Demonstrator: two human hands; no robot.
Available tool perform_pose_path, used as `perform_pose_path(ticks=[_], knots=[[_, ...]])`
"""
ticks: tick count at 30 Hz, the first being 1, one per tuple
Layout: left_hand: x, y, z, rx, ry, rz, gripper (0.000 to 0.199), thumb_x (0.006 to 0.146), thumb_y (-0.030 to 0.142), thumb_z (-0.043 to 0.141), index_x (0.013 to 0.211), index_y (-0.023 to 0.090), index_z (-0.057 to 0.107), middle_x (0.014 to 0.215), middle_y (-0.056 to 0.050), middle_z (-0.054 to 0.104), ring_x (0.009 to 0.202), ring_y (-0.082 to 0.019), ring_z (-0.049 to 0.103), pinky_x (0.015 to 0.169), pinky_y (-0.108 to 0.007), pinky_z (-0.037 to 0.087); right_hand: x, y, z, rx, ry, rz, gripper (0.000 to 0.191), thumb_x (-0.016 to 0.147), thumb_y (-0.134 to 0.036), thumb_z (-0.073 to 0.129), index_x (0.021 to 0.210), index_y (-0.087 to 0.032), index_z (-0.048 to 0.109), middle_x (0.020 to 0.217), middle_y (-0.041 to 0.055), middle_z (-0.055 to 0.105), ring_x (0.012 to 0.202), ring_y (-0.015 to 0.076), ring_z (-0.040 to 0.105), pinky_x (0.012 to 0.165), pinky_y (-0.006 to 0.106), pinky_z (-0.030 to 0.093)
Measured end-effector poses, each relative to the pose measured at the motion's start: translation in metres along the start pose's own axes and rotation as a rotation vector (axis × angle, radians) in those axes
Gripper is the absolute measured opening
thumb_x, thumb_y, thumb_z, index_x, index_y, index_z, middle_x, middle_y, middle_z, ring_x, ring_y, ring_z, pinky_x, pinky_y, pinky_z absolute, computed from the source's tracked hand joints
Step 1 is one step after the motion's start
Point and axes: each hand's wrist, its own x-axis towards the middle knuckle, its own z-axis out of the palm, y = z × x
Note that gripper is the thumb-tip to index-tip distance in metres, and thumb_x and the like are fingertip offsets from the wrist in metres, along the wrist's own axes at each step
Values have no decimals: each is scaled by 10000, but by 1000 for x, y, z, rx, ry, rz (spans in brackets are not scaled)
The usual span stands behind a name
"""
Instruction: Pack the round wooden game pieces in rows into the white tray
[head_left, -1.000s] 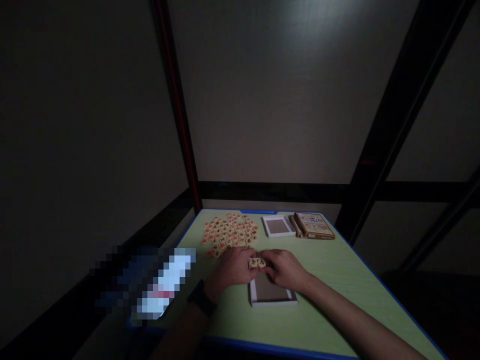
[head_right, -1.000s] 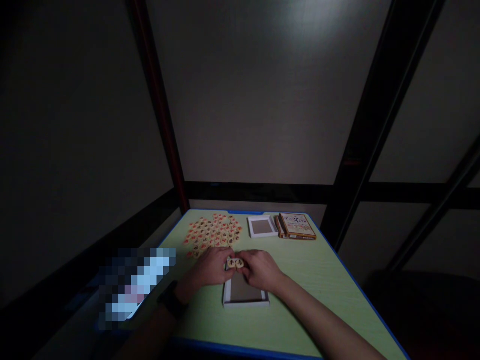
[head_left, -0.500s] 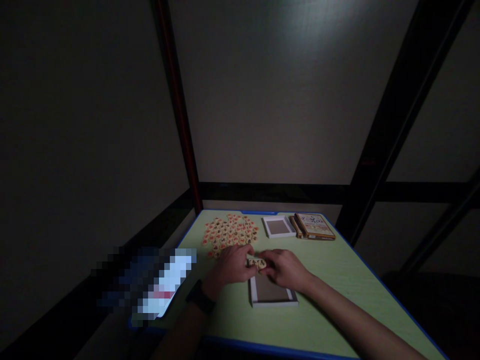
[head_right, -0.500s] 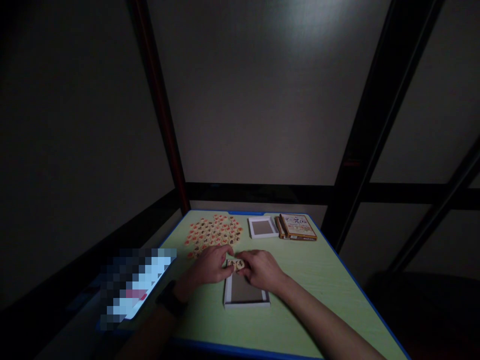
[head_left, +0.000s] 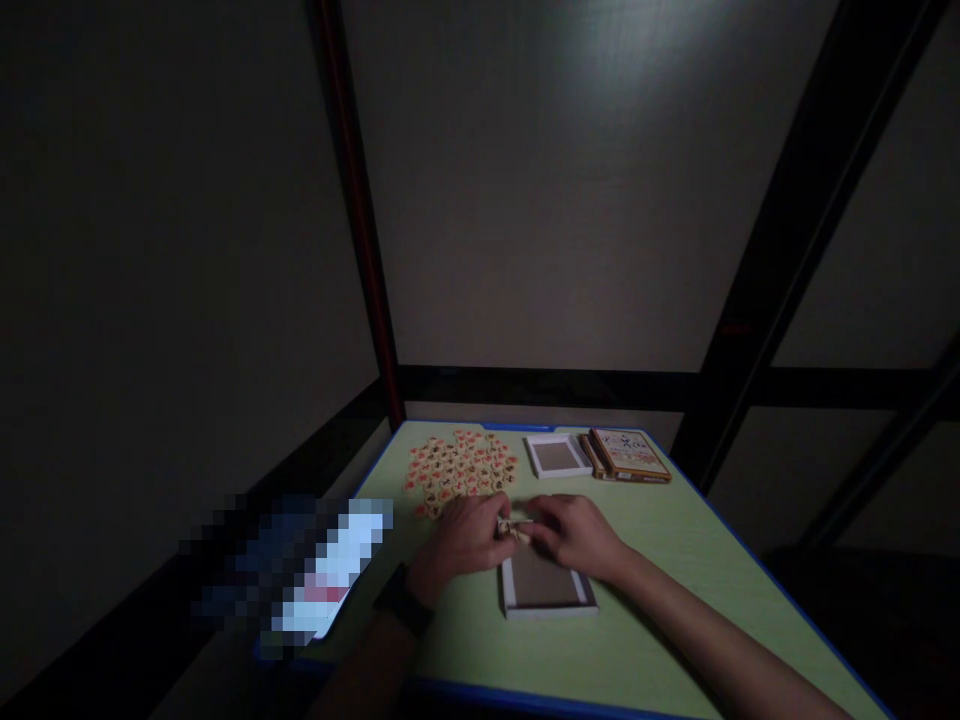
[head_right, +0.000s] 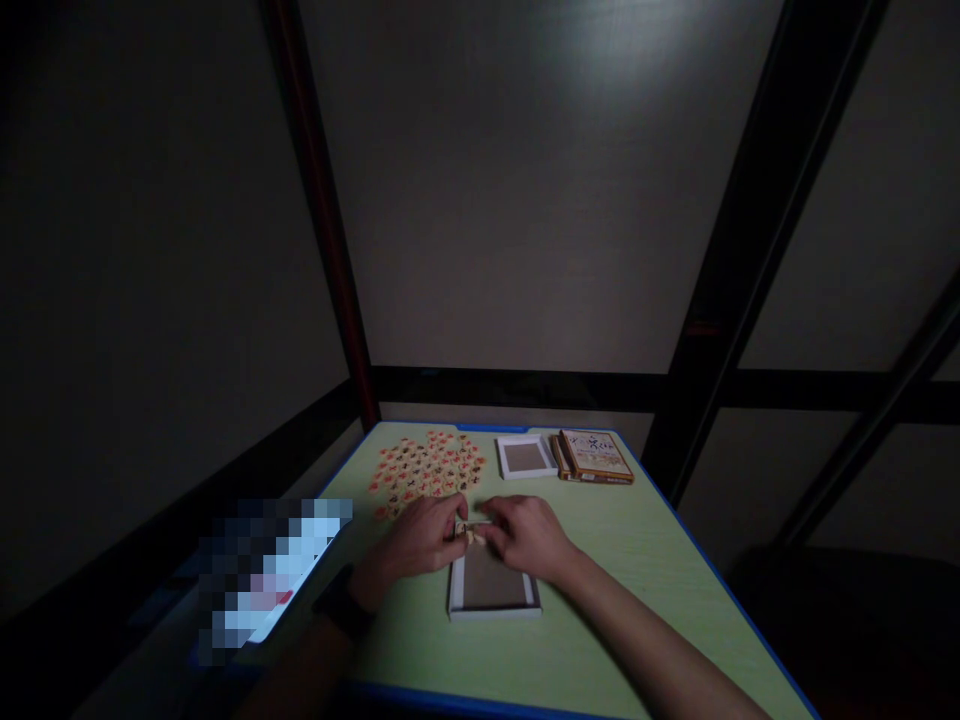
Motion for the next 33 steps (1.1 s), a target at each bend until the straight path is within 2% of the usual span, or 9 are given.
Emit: perform_pose_path(ticks=[3, 7, 10, 13, 16, 22, 25, 29, 33], knots=[[-1, 1, 0, 43, 12, 9, 229, 803, 356, 587, 999, 245, 621, 818, -23, 699, 779, -225, 645, 697, -296, 420, 1, 5, 1, -13, 71, 16, 300, 971, -331, 478, 904, -184, 731, 824, 79, 755, 752, 202, 690, 681, 271, 436], [-1, 2, 2, 95, -2, 35, 225, 803, 361, 578, 977, 225, 619, 911, -67, 713, 854, -267, 661, 766, -345, 459, 5, 17, 3, -28, 132, 65, 313, 975, -316, 461, 929, -179, 738, 857, 83, 768, 777, 211, 701, 703, 278, 453], [-2, 4, 2, 106, -20, 44, 226, 796, 350, 579, 976, 217, 611, 972, -86, 711, 910, -283, 661, 819, -376, 472, 20, 21, -2, -45, 126, 123, 297, 968, -307, 484, 942, -173, 748, 884, 81, 776, 789, 208, 704, 708, 272, 457], [-2, 8, 1, 106, -38, 50, 228, 808, 353, 566, 984, 215, 606, 1003, -90, 705, 934, -285, 659, 846, -392, 476, 55, 19, -11, -112, 46, 152, 272, 958, -246, 496, 1016, -174, 752, 973, 80, 781, 875, 202, 707, 733, 250, 453], [-3, 10, 0, 105, -48, 47, 228, 813, 352, 554, 986, 212, 603, 1032, -93, 697, 964, -286, 654, 858, -398, 478, 104, 14, -13, -224, -94, 193, 286, 957, -222, 496, 1084, -195, 751, 1081, 86, 768, 988, 205, 698, 772, 231, 450], [-3, 12, 1, 100, -78, -8, 272, 800, 355, 555, 1032, 220, 597, 1090, -83, 677, 1040, -291, 628, 910, -417, 470, 185, 15, 10, -286, -201, 277, 274, 905, -184, 576, 1126, -186, 737, 1165, 138, 731, 1081, 262, 677, 831, 268, 486], [-3, 13, 2, 96, -90, -23, 305, 804, 373, 553, 1063, 219, 597, 1124, -93, 669, 1057, -296, 622, 920, -424, 473, 203, 17, 24, -316, -259, 306, 259, 940, -253, 595, 1158, -162, 699, 1205, 158, 690, 1092, 272, 659, 872, 332, 518], [-2, 12, 3, 96, -77, -20, 351, 810, 382, 545, 1112, 209, 591, 1140, -104, 667, 1065, -297, 623, 931, -429, 476, 214, 19, 33, -348, -333, 292, 341, 958, -363, 618, 1250, -187, 597, 1262, 94, 611, 1067, 230, 631, 891, 433, 555], [-1, 11, 5, 103, -76, -21, 352, 814, 373, 539, 1120, 208, 596, 1154, -104, 665, 1056, -294, 628, 923, -429, 486, 217, 23, 29, -358, -359, 210, 254, 959, -267, 592, 1173, -161, 680, 1221, 137, 675, 1100, 249, 647, 897, 326, 518]])
